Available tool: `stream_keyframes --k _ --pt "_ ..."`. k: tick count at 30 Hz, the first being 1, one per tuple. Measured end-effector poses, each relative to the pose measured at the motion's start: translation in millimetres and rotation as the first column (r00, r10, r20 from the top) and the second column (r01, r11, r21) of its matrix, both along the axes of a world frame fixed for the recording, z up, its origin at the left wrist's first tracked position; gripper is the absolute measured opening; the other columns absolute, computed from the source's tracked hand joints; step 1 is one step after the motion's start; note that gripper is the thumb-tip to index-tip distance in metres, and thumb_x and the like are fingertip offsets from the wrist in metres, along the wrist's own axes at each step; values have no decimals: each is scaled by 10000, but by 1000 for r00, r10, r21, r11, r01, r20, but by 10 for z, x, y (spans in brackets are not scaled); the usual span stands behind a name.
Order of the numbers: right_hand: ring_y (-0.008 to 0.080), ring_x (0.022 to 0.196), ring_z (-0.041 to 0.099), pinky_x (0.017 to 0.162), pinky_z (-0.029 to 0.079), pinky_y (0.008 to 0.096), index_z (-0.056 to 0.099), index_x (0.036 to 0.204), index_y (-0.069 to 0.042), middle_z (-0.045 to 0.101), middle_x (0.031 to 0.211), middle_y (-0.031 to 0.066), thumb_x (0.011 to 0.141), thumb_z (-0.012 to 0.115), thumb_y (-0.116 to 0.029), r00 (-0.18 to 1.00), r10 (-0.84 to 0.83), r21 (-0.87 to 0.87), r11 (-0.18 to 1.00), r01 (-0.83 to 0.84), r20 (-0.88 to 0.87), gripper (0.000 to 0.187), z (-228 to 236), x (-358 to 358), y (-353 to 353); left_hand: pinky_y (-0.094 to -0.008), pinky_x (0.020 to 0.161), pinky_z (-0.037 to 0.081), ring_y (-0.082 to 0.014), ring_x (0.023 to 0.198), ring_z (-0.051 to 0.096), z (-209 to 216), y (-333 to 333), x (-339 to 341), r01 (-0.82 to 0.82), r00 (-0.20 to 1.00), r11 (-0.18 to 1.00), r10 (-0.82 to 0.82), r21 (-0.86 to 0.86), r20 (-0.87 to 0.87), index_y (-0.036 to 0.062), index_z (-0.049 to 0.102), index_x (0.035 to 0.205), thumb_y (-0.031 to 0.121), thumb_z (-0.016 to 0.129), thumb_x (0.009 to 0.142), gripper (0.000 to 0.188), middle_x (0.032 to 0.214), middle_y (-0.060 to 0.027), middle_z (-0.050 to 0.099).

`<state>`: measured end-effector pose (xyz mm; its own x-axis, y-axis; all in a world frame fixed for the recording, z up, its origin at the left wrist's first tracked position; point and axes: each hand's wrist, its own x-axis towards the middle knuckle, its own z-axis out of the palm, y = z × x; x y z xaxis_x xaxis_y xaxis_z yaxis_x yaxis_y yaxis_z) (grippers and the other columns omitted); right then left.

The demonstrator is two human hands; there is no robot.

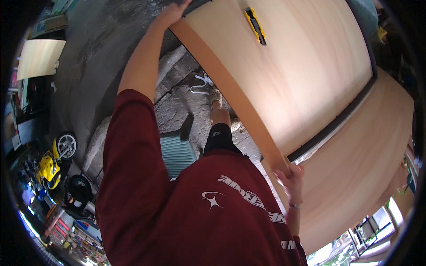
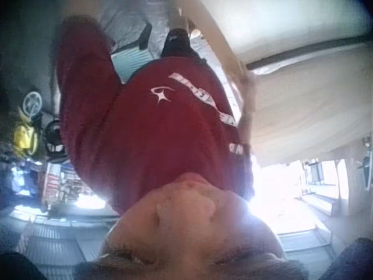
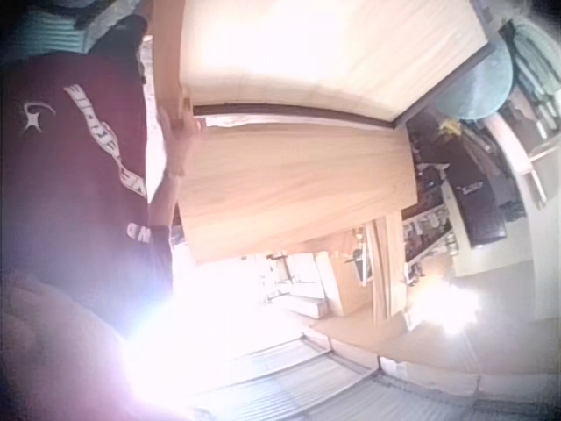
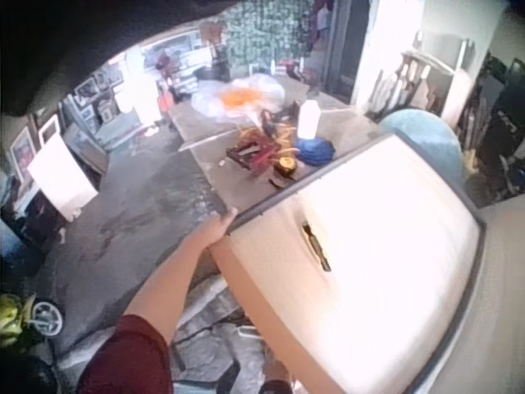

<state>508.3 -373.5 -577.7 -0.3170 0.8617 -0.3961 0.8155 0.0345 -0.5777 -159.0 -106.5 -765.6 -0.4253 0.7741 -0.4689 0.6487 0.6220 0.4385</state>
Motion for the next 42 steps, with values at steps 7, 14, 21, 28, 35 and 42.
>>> stream_keyframes --k 7,14,21,28,35,42 --pt "340 809 538 721 460 478 620 783 19 546 779 222 717 883 -405 811 -205 36 974 222 548 503 -331 1500 -869 -429 1128 348 -361 1295 531 473 -229 744 -19 976 683 172 730 -136 -22 607 1317 716 266 981 880 1328 -227 614" --pt "364 773 492 699 429 501 535 707 36 483 743 236 741 849 -474 850 -197 -96 956 277 489 599 -869 1801 -935 -426 1190 248 -326 1410 414 31 -772 306 45 996 461 -88 886 -5 10 581 1362 559 250 1059 709 1478 -195 495" --pt "341 798 474 687 425 486 531 697 25 473 719 210 748 839 -499 883 -148 -66 978 197 445 610 -903 1705 -946 -430 1221 192 -339 1479 296 3 -1361 616 505 836 577 -141 642 -531 31 364 1524 499 243 1077 658 1573 -190 362" --pt "326 773 486 688 438 460 559 682 -2 505 688 177 731 843 -529 884 -188 -7 977 211 428 601 -1010 1724 -1016 -373 1224 202 -325 1486 281 23 -1287 717 189 981 670 -93 718 -171 8 370 1508 448 310 1080 616 1579 -196 340" --pt "332 713 490 647 435 450 613 683 -16 536 612 184 708 862 -508 907 -187 68 982 174 378 551 -1078 1714 -1090 -374 1186 287 -315 1456 348 -37 -1311 733 305 929 679 -55 668 -367 10 400 1490 421 447 1053 602 1545 -215 385" --pt "287 718 407 646 385 445 503 604 -24 475 566 129 754 830 -495 919 -217 39 976 216 329 593 -985 1539 -1010 -345 1137 353 -261 1405 440 234 -1421 1024 92 988 736 14 671 -151 -25 414 1471 466 578 988 708 1490 -199 480"
